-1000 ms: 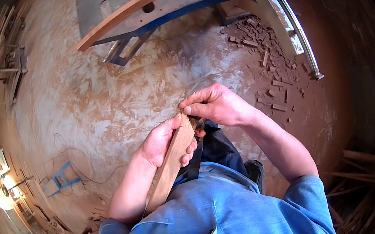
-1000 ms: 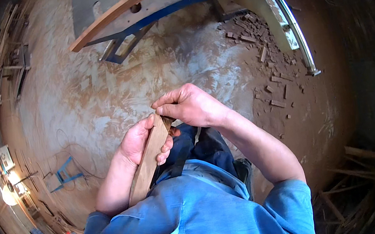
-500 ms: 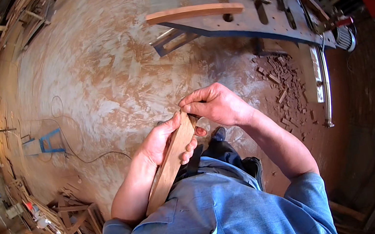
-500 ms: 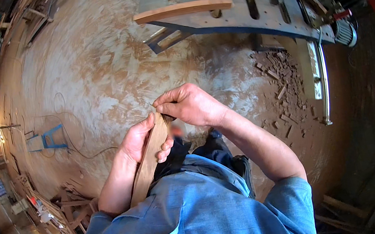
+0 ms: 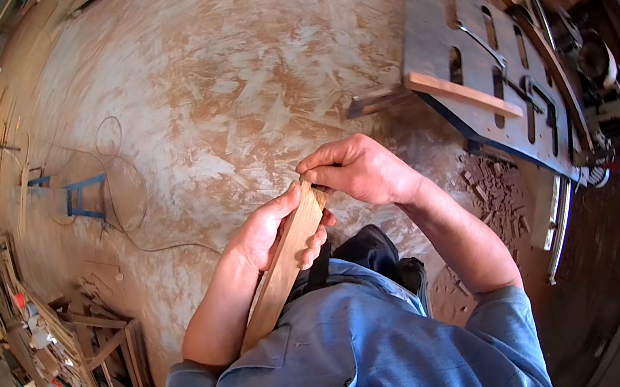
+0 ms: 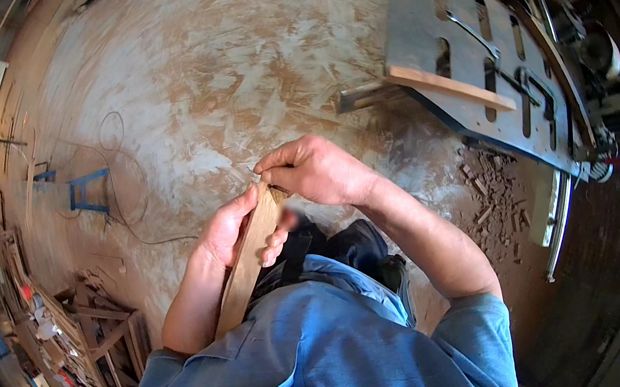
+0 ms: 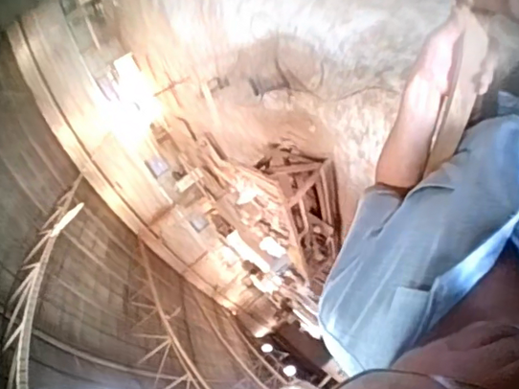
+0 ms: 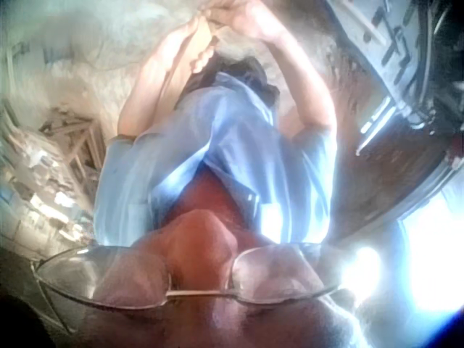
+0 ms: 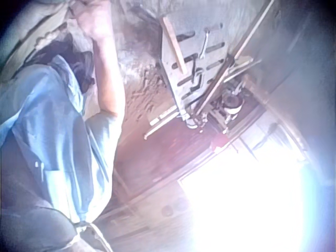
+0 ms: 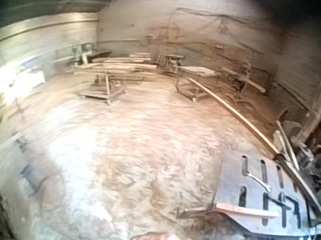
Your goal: The person uses a bow saw to cut a small wooden piece on a workbench. They then apply glue to the cut piece and attach it to a larger wooden assembly. Finally, they use an angle grinder with a sanding disc to smooth the edges of the joined wood.
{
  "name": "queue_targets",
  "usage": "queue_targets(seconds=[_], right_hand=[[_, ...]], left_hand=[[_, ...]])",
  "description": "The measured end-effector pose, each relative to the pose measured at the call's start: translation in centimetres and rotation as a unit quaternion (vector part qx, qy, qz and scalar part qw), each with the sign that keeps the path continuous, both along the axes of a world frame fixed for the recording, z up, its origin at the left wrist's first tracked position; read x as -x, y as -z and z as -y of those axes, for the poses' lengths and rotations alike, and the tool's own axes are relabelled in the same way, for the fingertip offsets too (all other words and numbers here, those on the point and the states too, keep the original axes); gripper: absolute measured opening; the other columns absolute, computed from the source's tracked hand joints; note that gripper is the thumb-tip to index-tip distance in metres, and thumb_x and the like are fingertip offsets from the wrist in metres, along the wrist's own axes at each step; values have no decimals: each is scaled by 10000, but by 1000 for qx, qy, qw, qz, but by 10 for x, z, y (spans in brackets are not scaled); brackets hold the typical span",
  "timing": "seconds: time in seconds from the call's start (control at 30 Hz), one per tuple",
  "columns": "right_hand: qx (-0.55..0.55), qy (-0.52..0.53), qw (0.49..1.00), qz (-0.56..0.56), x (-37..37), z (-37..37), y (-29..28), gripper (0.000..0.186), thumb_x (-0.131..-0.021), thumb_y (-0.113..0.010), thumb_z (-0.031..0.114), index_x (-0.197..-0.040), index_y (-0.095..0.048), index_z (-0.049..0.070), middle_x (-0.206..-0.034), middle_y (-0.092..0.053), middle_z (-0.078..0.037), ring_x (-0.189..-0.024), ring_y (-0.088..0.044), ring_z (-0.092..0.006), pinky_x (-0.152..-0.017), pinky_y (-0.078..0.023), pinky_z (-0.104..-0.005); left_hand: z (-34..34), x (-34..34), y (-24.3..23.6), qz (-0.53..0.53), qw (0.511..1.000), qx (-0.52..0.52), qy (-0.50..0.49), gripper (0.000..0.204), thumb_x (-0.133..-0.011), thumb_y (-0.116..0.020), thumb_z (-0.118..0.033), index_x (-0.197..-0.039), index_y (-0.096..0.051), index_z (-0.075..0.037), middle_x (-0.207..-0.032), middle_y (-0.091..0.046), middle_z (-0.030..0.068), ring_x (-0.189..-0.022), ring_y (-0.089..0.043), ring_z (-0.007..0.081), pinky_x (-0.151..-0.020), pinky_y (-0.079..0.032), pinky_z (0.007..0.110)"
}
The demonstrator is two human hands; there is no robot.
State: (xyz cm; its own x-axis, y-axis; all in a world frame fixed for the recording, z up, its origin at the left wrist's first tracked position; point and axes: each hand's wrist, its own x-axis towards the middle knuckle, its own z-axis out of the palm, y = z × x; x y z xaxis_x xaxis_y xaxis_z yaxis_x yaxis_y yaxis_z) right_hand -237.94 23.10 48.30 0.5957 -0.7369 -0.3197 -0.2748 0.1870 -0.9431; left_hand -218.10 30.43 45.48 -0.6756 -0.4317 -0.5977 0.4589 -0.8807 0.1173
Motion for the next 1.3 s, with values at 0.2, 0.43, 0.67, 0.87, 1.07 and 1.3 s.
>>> queue_targets(seconds=[0.2, 0.43, 0.67, 0.87, 1.07, 1.3], right_hand=[[-45, -70, 997, 7, -66, 64, 5, 251, -930, -643, 96, -1126, -661, -59, -959, -709, -85, -840, -652, -119, -761, -526, -253], [-88, -148, 984, 40, -131, 153, 2, 260, -924, -646, 74, -1152, -651, -49, -971, -706, -75, -859, -637, -109, -781, -522, -261], [-105, -214, 968, 83, -181, 230, 0, 244, -925, -659, 93, -1130, -669, -39, -957, -712, -64, -859, -631, -100, -776, -519, -257], [-74, -260, 962, 47, -225, 270, -1, 228, -930, -645, 91, -1128, -679, -16, -959, -717, -50, -849, -632, -87, -775, -518, -253], [-34, -281, 959, 15, -294, 305, 2, 220, -925, -643, 89, -1117, -683, -10, -960, -715, -50, -874, -628, -88, -785, -512, -247], [68, -311, 948, 0, -417, 346, 3, 249, -916, -621, 171, -1109, -694, 32, -988, -721, -140, -895, -683, -202, -811, -524, -304]], left_hand=[[36, -61, 16, -60, 997, 45, -29, 553, -952, -477, -581, -1195, -533, -87, -965, -614, 139, -698, -611, 245, -497, -510, 371], [96, -110, 9, -30, 989, 105, -104, 527, -961, -468, -564, -1149, -562, -81, -949, -626, 128, -706, -606, 242, -492, -506, 370], [151, -140, -8, 0, 979, 82, -184, 497, -961, -475, -548, -1103, -602, -89, -955, -636, 125, -711, -591, 231, -491, -492, 371], [178, -171, -2, 14, 974, 65, -217, 516, -955, -470, -565, -1068, -614, -83, -928, -630, 124, -687, -589, 238, -486, -489, 377], [213, -225, -3, 64, 963, 6, -262, 553, -944, -465, -558, -1034, -615, -33, -887, -624, 121, -620, -568, 246, -446, -444, 377], [250, -346, 9, 35, 969, 33, -241, 544, -947, -473, -534, -961, -623, -12, -764, -607, 109, -593, -562, 228, -454, -450, 361]])
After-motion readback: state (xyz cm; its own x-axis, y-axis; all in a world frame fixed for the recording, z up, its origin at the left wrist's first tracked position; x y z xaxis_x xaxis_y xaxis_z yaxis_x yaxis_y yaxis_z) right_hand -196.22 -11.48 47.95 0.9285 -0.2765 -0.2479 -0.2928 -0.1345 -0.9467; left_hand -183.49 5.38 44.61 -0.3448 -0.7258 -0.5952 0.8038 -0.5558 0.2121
